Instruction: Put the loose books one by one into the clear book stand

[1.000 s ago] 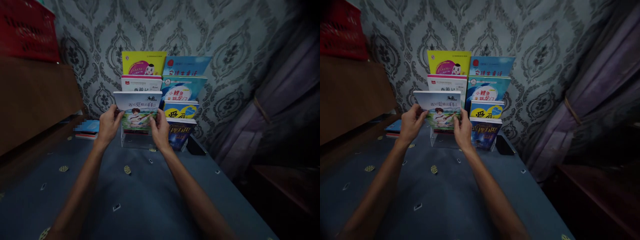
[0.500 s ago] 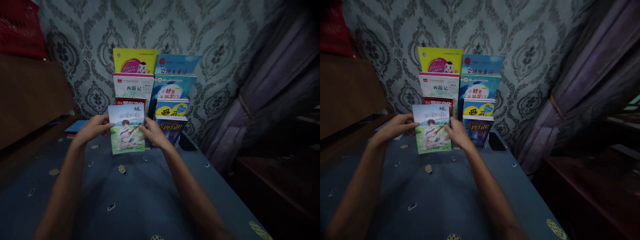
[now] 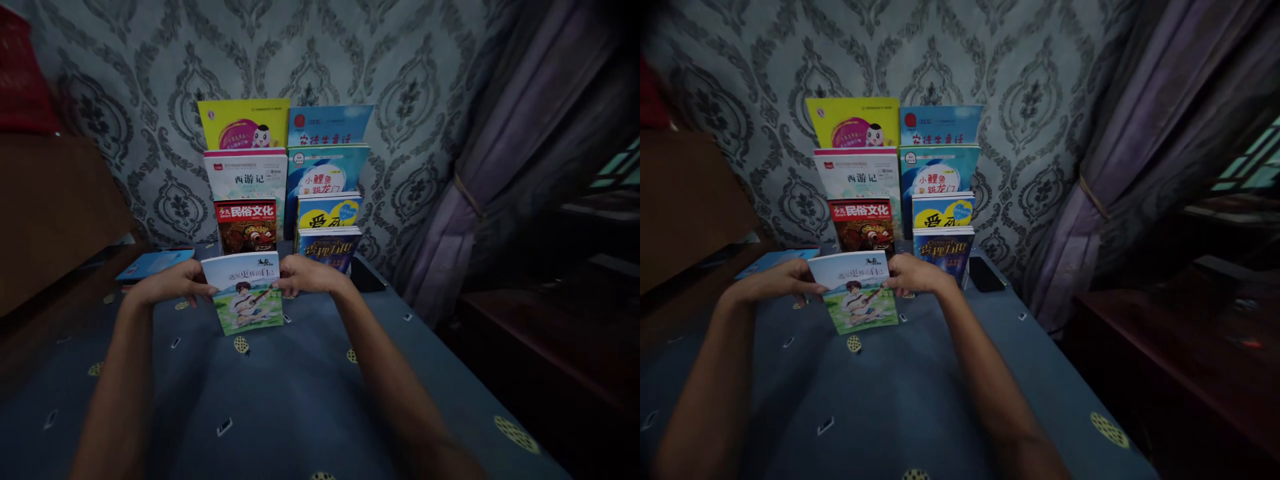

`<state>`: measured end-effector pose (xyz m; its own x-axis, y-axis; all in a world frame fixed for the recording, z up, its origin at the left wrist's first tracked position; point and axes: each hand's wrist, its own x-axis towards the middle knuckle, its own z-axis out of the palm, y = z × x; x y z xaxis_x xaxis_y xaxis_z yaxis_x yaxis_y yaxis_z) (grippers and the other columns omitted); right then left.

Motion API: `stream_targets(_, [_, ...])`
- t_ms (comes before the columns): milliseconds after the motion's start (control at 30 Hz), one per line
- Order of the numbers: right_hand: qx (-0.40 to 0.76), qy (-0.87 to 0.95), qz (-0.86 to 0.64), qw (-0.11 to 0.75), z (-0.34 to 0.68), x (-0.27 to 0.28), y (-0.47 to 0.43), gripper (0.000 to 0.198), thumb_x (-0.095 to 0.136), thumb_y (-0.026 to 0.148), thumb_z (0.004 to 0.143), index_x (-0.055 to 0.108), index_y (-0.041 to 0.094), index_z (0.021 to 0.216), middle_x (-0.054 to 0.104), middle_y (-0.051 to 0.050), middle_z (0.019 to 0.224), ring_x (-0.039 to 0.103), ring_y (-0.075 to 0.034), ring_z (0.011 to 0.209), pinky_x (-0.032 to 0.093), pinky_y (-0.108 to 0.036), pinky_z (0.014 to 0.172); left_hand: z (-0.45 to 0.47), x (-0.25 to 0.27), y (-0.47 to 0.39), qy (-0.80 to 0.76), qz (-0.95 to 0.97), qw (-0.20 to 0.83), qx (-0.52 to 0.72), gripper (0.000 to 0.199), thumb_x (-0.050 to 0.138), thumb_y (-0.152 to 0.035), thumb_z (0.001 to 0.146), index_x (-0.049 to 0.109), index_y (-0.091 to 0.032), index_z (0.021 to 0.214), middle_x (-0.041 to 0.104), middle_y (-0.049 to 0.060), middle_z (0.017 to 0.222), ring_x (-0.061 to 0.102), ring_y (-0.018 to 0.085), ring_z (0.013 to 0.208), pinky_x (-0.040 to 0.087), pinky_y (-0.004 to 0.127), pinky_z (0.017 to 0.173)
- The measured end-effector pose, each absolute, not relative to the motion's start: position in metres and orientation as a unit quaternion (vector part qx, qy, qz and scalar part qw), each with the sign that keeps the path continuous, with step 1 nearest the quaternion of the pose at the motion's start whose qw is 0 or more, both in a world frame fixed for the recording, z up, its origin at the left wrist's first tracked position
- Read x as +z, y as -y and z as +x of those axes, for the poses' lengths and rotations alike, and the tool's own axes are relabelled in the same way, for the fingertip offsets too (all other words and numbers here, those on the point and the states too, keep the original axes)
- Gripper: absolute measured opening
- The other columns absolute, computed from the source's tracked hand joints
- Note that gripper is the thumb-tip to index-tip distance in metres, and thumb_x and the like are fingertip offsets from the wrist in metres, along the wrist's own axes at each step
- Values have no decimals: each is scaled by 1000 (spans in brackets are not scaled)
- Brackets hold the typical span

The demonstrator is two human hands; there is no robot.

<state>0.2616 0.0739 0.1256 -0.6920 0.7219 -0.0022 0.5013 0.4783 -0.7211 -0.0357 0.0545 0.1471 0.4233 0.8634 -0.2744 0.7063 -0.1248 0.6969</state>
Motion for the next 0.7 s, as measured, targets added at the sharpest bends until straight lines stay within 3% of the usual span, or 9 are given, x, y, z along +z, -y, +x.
stream_targets(167, [351,850,-371,128,264,129,-72,13,62,13,87,71,12,78,66,0,60,66,-13,57,54,-22,52,-31,144,-56,-516,749,405,97,42,78,-55,64,77,-17,82,75,9,82,71,26,85,58,28,62])
stream_targets(700, [339,865,-350,123,268,126,-74,16,58,13,87,68,14,75,67,-1,62,69,-15,60,54,-24,54,-29,140,-57,-504,755,395,140,37,79,-50,65,76,-17,83,76,6,79,70,22,72,58,26,56])
